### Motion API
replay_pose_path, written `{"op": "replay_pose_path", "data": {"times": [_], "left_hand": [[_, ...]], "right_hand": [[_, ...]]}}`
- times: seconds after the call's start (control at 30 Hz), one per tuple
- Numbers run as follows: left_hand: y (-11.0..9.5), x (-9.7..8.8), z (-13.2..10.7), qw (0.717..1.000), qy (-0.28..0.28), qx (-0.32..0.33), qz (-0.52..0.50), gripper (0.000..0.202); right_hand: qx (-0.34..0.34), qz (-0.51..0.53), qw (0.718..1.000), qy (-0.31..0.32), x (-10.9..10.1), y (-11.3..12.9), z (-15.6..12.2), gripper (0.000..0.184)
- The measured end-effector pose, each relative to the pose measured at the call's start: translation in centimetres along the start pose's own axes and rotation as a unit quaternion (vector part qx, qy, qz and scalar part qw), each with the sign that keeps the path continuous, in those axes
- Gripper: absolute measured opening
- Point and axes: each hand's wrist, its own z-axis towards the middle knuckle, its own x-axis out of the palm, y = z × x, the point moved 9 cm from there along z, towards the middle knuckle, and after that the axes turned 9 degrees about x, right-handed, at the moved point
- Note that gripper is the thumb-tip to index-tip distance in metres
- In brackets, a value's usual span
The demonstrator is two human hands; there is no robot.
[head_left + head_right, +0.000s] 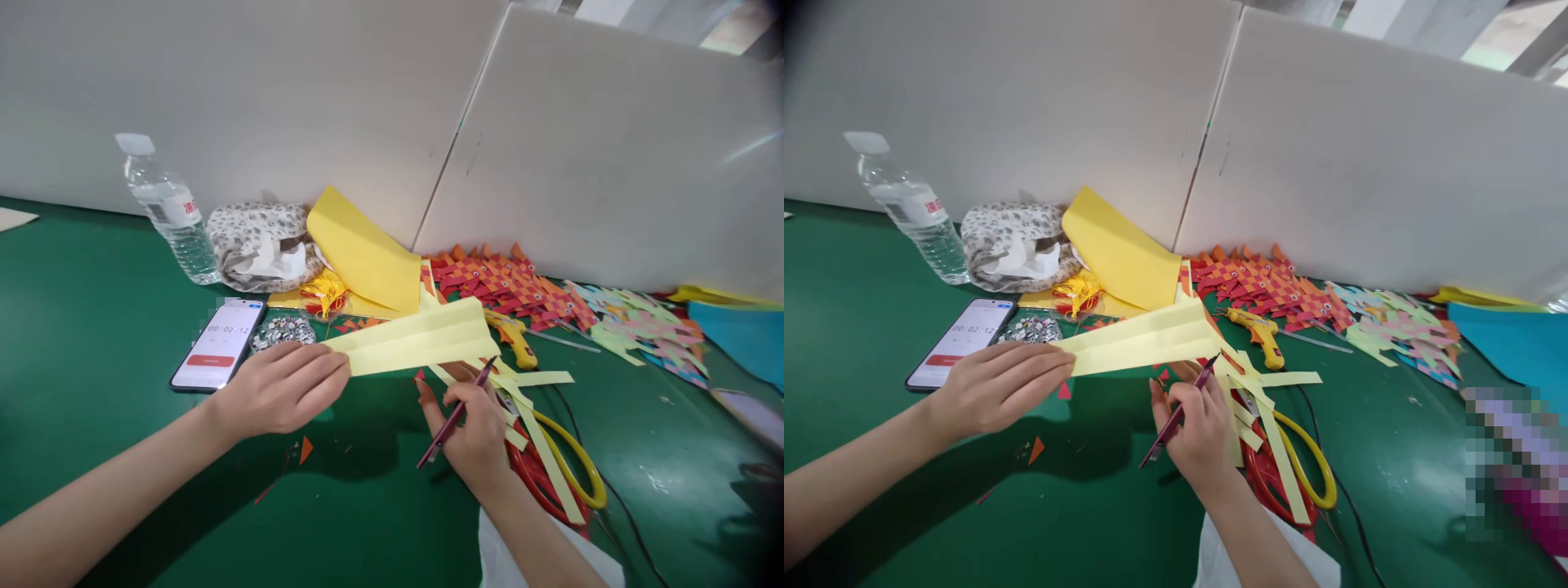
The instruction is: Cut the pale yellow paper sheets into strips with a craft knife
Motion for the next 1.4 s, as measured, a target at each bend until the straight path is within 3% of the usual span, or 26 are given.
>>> {"op": "replay_pose_path", "data": {"times": [0.1, 0.23, 0.4, 0.53, 0.67, 0.73, 0.8, 0.9, 1.03, 1.2, 1.4], "left_hand": [[0.3, 0.7, -0.3, 0.999, 0.009, -0.038, -0.029, 0.013], [0.9, 3.1, -1.3, 0.986, 0.069, -0.12, -0.091, 0.014], [-1.5, 6.3, -1.8, 0.973, 0.163, -0.095, -0.133, 0.015], [-2.3, 7.7, -2.2, 0.958, 0.165, -0.112, -0.204, 0.017], [-1.7, 8.1, -2.5, 0.936, 0.158, -0.127, -0.287, 0.02], [-1.3, 7.6, -2.8, 0.934, 0.155, -0.121, -0.299, 0.02], [-0.1, 7.0, -3.4, 0.935, 0.152, -0.152, -0.281, 0.018], [2.3, 6.2, -5.5, 0.922, 0.181, -0.265, -0.216, 0.021], [2.6, 6.6, -7.6, 0.882, 0.256, -0.329, -0.22, 0.028], [1.9, 7.2, -7.9, 0.848, 0.223, -0.372, -0.304, 0.016], [1.5, 8.0, -8.2, 0.777, 0.155, -0.442, -0.42, 0.012]], "right_hand": [[0.001, 0.024, 1.0, 0.011, 0.2, 0.0, 0.1, 0.03], [-0.022, 0.085, 0.996, 0.001, -0.4, 0.5, 0.2, 0.034], [-0.025, 0.091, 0.996, -0.001, -0.9, 1.1, -0.1, 0.034], [-0.053, 0.106, 0.987, 0.105, 0.8, 2.2, -0.2, 0.023], [-0.082, 0.089, 0.963, 0.242, 3.6, 2.8, -1.0, 0.012], [-0.071, 0.077, 0.955, 0.278, 4.5, 2.5, -1.2, 0.009], [-0.06, 0.073, 0.953, 0.287, 4.8, 2.2, -1.2, 0.006], [-0.061, 0.075, 0.956, 0.277, 4.7, 2.2, -1.1, 0.003], [-0.064, 0.073, 0.957, 0.275, 4.6, 2.4, -1.2, 0.005], [-0.075, 0.061, 0.953, 0.286, 4.6, 2.6, -1.8, 0.015], [-0.09, 0.068, 0.947, 0.301, 4.8, 2.8, -2.1, 0.017]]}}
